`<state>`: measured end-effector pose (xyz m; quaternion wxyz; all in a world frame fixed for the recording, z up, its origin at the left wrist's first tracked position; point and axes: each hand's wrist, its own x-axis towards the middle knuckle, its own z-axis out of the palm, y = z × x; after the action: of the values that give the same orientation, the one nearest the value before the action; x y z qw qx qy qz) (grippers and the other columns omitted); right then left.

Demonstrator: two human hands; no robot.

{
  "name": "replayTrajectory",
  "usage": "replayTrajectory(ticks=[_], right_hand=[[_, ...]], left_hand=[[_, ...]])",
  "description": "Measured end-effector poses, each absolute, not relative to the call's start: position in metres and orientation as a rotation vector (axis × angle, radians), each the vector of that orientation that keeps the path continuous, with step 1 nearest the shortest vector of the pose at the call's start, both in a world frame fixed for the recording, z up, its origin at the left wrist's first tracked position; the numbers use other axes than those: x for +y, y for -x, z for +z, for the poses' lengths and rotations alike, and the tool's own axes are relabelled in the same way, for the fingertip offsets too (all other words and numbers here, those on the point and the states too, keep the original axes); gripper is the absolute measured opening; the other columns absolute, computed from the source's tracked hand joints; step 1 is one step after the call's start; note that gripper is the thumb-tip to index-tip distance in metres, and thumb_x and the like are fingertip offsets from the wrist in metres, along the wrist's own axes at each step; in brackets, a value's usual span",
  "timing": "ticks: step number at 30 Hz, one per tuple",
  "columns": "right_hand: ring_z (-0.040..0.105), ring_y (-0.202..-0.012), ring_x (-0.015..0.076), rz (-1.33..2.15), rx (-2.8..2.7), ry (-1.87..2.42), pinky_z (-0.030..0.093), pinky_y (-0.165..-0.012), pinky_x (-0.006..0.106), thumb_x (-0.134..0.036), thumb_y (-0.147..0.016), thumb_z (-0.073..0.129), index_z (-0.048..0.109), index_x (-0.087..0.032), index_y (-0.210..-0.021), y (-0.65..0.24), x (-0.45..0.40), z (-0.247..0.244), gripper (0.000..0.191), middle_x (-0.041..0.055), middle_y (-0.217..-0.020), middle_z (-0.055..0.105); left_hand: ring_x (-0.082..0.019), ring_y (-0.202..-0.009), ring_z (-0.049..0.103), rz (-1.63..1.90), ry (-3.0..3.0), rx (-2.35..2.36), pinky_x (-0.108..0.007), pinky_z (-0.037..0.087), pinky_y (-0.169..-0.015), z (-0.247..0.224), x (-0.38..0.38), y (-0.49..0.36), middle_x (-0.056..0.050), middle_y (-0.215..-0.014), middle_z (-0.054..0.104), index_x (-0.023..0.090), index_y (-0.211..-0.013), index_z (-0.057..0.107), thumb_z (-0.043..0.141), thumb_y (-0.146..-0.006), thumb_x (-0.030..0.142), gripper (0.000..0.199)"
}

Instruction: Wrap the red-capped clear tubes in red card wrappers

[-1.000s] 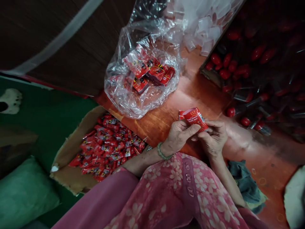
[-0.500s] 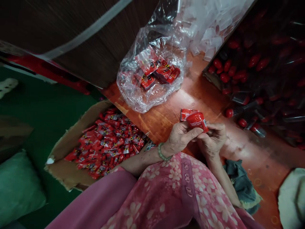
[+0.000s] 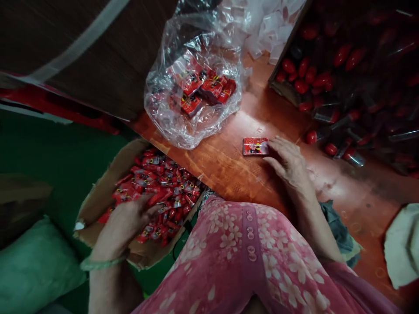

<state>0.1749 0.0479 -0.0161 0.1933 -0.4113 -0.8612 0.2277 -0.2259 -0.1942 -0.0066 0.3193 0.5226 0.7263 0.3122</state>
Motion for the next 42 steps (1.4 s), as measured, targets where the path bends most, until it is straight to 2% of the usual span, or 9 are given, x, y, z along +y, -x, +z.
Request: replayTrajectory(ticks=[4,7,11,16,22,25,29,35,42], right_hand=[[0.063,-0.130,0.0296,0.500,-2.555,1.106,0.046,-0.105,0.048,-0.039,-0.101,0.057,0.070,-0.020,-0.126,-0.171,0.056,-0.029,0.034,0.0125,-0.132,0.073],[0.068,-0.120,0.0273,0.447,-2.535,1.076,0.047,-0.098,0.047,-0.032,-0.102,0.055,0.074,-0.022,-0.115,-0.167,0.055,-0.032,0.025,0.0105,-0.124,0.077],[0.070,-0.108,0.0252,0.449,-2.493,1.089,0.046,-0.094,0.046,-0.025,-0.101,0.055,0.075,-0.023,-0.110,-0.164,0.050,-0.033,0.022,0.0093,-0.115,0.080],[0.068,-0.101,0.0249,0.486,-2.531,1.084,0.045,-0.095,0.047,-0.022,-0.101,0.053,0.075,-0.022,-0.106,-0.160,0.049,-0.024,0.022,0.0097,-0.111,0.080],[0.067,-0.103,0.0261,0.658,-2.662,1.095,0.051,-0.091,0.042,-0.025,-0.103,0.051,0.072,-0.020,-0.119,-0.162,0.051,0.008,0.027,0.0117,-0.115,0.078],[0.067,-0.104,0.0238,0.751,-2.559,1.119,0.052,-0.095,0.040,-0.023,-0.101,0.053,0.070,-0.022,-0.123,-0.182,0.061,0.018,0.027,0.0087,-0.116,0.077],[0.061,-0.111,0.0332,0.297,-2.580,1.551,0.051,-0.097,0.053,-0.006,-0.092,0.047,0.071,-0.018,-0.122,-0.224,0.086,0.014,0.041,0.0152,-0.121,0.072],[0.053,-0.116,0.0417,-0.001,-2.648,1.796,0.049,-0.089,0.061,-0.017,-0.093,0.049,0.065,-0.020,-0.136,-0.248,0.110,0.000,0.046,0.0195,-0.134,0.063],[0.057,-0.118,0.0416,0.227,-2.525,1.749,0.046,-0.098,0.063,-0.033,-0.099,0.045,0.053,-0.013,-0.144,-0.232,0.105,-0.006,0.050,0.0237,-0.134,0.062]], left_hand=[[-0.029,-0.099,0.078,0.431,-1.668,2.363,-0.032,0.058,-0.070,-0.009,-0.196,0.230,-0.002,-0.089,0.079,0.024,-0.107,0.076,0.066,-0.079,0.068,0.053],[-0.030,-0.110,0.075,0.572,-1.772,2.242,-0.045,0.062,-0.095,-0.003,-0.145,0.179,-0.003,-0.123,0.077,0.029,-0.129,0.067,0.060,-0.092,0.053,0.045],[-0.026,-0.118,0.072,0.923,-2.103,1.728,-0.044,0.061,-0.105,-0.006,-0.058,0.095,-0.014,-0.132,0.072,0.018,-0.130,0.066,0.063,-0.096,0.031,0.036],[-0.029,-0.137,0.059,0.748,-2.328,1.439,-0.049,0.050,-0.117,-0.021,0.003,0.040,-0.021,-0.144,0.062,0.009,-0.138,0.059,0.055,-0.098,0.019,0.042],[-0.029,-0.129,0.062,0.702,-2.476,1.423,-0.049,0.050,-0.112,-0.022,0.018,0.037,-0.017,-0.131,0.071,0.010,-0.130,0.066,0.049,-0.100,0.017,0.035],[-0.027,-0.109,0.067,0.651,-2.552,1.454,-0.044,0.055,-0.096,-0.019,0.020,0.036,-0.017,-0.117,0.074,0.008,-0.111,0.071,0.046,-0.100,0.014,0.028],[-0.025,-0.082,0.063,0.496,-2.559,1.532,-0.039,0.052,-0.074,-0.018,0.024,0.034,-0.012,-0.091,0.071,0.012,-0.089,0.068,0.045,-0.097,0.011,0.024],[-0.022,-0.085,0.065,0.417,-2.487,1.485,-0.034,0.052,-0.078,-0.015,0.029,0.035,-0.012,-0.095,0.072,0.009,-0.113,0.067,0.044,-0.100,0.013,0.027],[-0.021,-0.082,0.065,0.364,-2.364,1.583,-0.032,0.050,-0.072,-0.007,0.037,0.037,-0.012,-0.086,0.071,0.011,-0.088,0.073,0.048,-0.097,0.013,0.026]])
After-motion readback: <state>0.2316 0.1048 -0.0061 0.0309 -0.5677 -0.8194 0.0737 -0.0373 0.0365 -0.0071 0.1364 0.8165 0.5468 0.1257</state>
